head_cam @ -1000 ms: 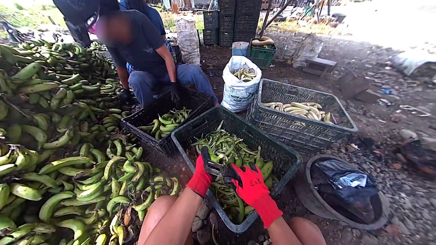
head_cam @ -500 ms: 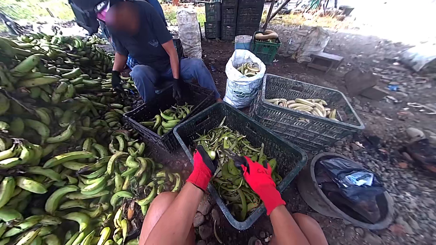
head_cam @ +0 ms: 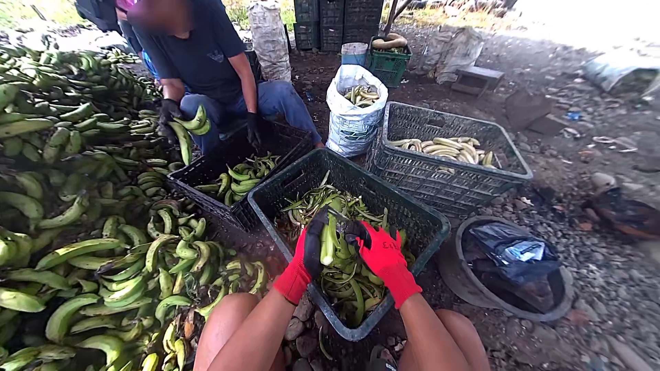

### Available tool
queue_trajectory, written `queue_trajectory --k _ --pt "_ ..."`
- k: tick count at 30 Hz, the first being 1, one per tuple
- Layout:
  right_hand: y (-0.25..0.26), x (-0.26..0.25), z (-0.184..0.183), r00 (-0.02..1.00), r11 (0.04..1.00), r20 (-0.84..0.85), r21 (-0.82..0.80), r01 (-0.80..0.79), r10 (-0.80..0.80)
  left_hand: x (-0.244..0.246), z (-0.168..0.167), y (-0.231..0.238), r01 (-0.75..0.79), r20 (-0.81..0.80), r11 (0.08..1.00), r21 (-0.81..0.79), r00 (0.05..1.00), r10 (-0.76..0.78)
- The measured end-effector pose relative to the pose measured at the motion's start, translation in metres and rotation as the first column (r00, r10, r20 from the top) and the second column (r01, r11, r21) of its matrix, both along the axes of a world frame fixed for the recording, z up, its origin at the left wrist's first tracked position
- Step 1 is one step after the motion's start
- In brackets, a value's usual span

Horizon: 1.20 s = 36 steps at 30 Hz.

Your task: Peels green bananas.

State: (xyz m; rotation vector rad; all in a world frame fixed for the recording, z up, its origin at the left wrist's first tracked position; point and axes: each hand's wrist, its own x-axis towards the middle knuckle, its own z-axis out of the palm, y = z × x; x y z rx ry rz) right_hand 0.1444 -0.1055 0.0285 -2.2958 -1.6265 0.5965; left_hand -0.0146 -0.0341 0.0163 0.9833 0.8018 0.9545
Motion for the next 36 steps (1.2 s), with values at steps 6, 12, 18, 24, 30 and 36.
queue_trajectory --k 6,12,18,24,30,36 --pt "0.016 0.048 0.007 0.939 0.955 -0.178 -0.033 0.294 -0.295 0.0 0.001 -0.011 0.129 -0.017 0.992 -0.005 0.992 -0.129" --pt "-0.021 -0.025 0.0 0.991 0.995 -0.109 -0.052 -0.08 0.074 -0.001 -0.019 0.035 -0.201 -0.138 0.977 0.067 0.968 0.209" --pt "-0.009 -0.01 0.006 0.999 0.998 -0.008 -0.051 0.038 -0.038 -0.006 -0.014 0.017 0.13 -0.103 0.985 0.112 0.988 -0.119" --pt "0.022 0.039 0.006 0.967 0.975 -0.121 -0.033 0.222 -0.224 -0.004 -0.009 0.006 0.334 -0.16 0.941 0.062 0.934 -0.32" --pt "-0.007 -0.005 -0.001 0.986 0.989 -0.13 -0.113 0.092 -0.107 0.004 -0.03 0.022 -0.103 -0.196 0.984 0.145 0.972 0.13" --pt "-0.042 -0.051 -0.002 0.999 0.991 -0.023 -0.129 0.033 -0.036 0.002 -0.026 0.034 -0.399 -0.373 0.907 0.133 0.828 0.418"
